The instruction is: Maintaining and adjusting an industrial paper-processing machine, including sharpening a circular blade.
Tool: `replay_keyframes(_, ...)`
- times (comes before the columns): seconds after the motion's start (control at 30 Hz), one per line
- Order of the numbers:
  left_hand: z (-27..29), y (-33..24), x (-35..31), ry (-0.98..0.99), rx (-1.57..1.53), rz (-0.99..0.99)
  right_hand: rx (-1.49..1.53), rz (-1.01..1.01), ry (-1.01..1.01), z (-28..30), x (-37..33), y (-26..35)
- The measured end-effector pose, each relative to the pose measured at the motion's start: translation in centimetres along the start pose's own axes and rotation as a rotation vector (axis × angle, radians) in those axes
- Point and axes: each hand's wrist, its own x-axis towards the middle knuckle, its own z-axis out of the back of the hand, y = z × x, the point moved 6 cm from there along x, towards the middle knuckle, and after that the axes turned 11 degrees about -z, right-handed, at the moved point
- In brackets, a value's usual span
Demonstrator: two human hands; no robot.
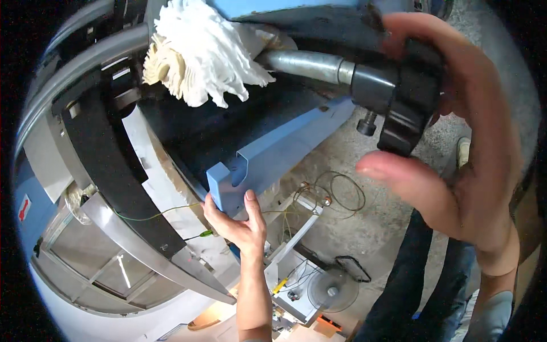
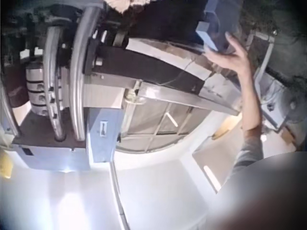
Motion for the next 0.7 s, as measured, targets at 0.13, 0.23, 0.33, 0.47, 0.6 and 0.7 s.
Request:
replay_keyframes(0.13,0.3,0.5,-0.5,0.002,-0.015,0.017,-0.081,-0.078,-0.021,0.0,0.0,0.3)
replay_keyframes(0.23,0.5,0.8,-0.8,0.03,0.078,-0.007,-0.135,-0.139,-0.035,-0.2,-0.1,0.4)
replay_keyframes(0.33,0.4,0.9,-0.9,0.025,0.069,-0.021,-0.194,-0.199,-0.045,-0.2,0.0,0.4)
replay_keyframes(0.47,0.4,1.0,-0.8,-0.036,0.035,0.006,-0.278,-0.275,-0.06,0.0,0.2,0.7)
replay_keyframes(0.6,0.3,1.1,-1.0,-0.036,0.049,-0.015,-0.404,-0.15,-0.029,-0.6,1.0,1.3)
replay_keyframes(0.7,0.5,0.8,-0.8,-0.044,0.075,-0.026,-0.328,-0.221,-0.011,-0.6,1.0,0.8)
